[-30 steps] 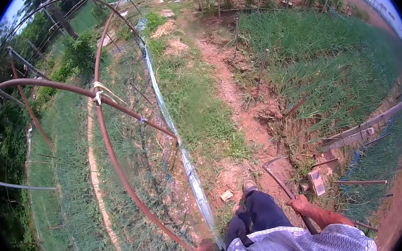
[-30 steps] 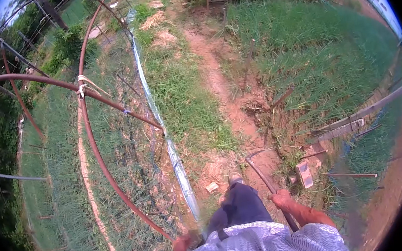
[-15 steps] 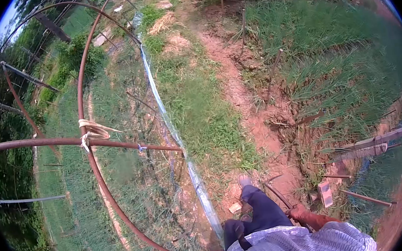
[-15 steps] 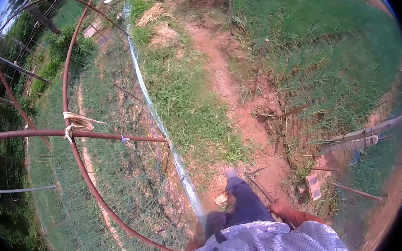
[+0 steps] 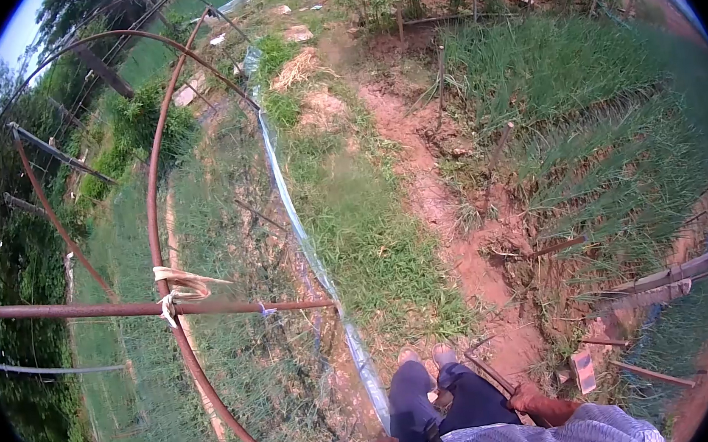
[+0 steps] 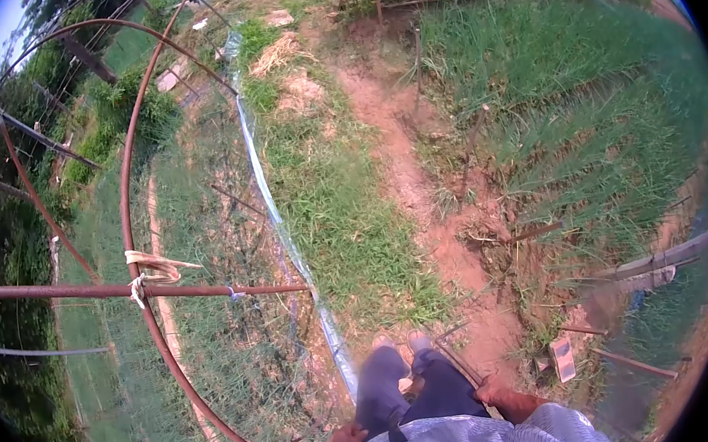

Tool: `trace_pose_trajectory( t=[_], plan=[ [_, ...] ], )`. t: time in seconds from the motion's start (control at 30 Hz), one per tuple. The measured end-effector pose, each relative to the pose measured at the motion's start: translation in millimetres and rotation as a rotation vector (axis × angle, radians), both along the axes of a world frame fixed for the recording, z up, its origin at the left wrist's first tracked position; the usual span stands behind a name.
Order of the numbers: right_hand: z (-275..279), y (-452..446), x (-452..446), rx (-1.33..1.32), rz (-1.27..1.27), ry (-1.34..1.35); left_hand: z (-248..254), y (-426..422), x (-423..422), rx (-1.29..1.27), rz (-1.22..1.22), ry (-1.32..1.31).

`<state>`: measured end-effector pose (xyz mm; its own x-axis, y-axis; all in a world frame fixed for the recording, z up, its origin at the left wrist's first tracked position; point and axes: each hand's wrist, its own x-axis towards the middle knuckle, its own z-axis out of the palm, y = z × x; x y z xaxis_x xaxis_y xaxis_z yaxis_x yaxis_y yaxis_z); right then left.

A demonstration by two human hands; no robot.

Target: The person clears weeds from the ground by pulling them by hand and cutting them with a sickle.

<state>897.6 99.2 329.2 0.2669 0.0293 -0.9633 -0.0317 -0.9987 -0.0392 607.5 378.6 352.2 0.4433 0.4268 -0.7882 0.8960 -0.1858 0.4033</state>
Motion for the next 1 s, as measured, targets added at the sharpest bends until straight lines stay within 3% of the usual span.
trace_pose_trajectory(
  t=[0.07, 0.13, 0.2, 0.3, 0.33, 0.4, 0.43, 0.47, 0.53, 0.57, 0.6, 0.63, 0.8, 1.0],
  plan=[
    [-1, -6, -4, -0.006, -0.103, -0.01, -11, 7, -5, -0.062, 0.023, -0.047],
    [-28, -25, -8, 0.048, -0.042, -0.035, -2, 25, 17, -0.069, -0.228, -0.022],
    [-3, -7, -3, 0.017, -0.031, -0.047, -16, 44, 20, -0.08, -0.294, -0.036],
    [-16, -16, -10, 0.191, 0.415, -0.088, -41, 71, 19, -0.189, -0.427, -0.045],
    [-3, -4, -7, 0.19, 0.418, -0.097, -51, 80, 20, -0.222, -0.454, -0.044],
    [25, 18, -8, 0.041, 0.031, -0.099, -85, 91, 36, -0.218, -0.486, -0.076],
    [1, 1, -16, 0.134, 0.156, -0.139, -109, 89, 53, -0.163, -0.503, -0.103],
    [16, 6, -13, 0.134, 0.157, -0.141, -145, 85, 77, -0.08, -0.518, -0.142],
    [60, 18, -9, 0.264, 0.069, -0.18, -265, 58, 149, 0.354, -0.575, -0.225],
    [53, 14, -13, 0.268, 0.069, -0.184, -303, 50, 189, 0.606, -0.573, -0.218],
    [43, 6, -22, 0.239, 0.102, -0.177, -304, 52, 223, 0.884, -0.526, -0.208],
    [33, -2, -32, 0.21, 0.136, -0.17, -312, 48, 222, 0.901, -0.498, -0.157],
    [37, 11, -7, 0.24, 0.073, -0.135, -325, 51, 215, 0.535, -0.679, -0.046],
    [19, 34, 18, 0.32, -0.053, -0.136, -324, 63, 219, 0.316, -0.721, -0.054]
  ],
)
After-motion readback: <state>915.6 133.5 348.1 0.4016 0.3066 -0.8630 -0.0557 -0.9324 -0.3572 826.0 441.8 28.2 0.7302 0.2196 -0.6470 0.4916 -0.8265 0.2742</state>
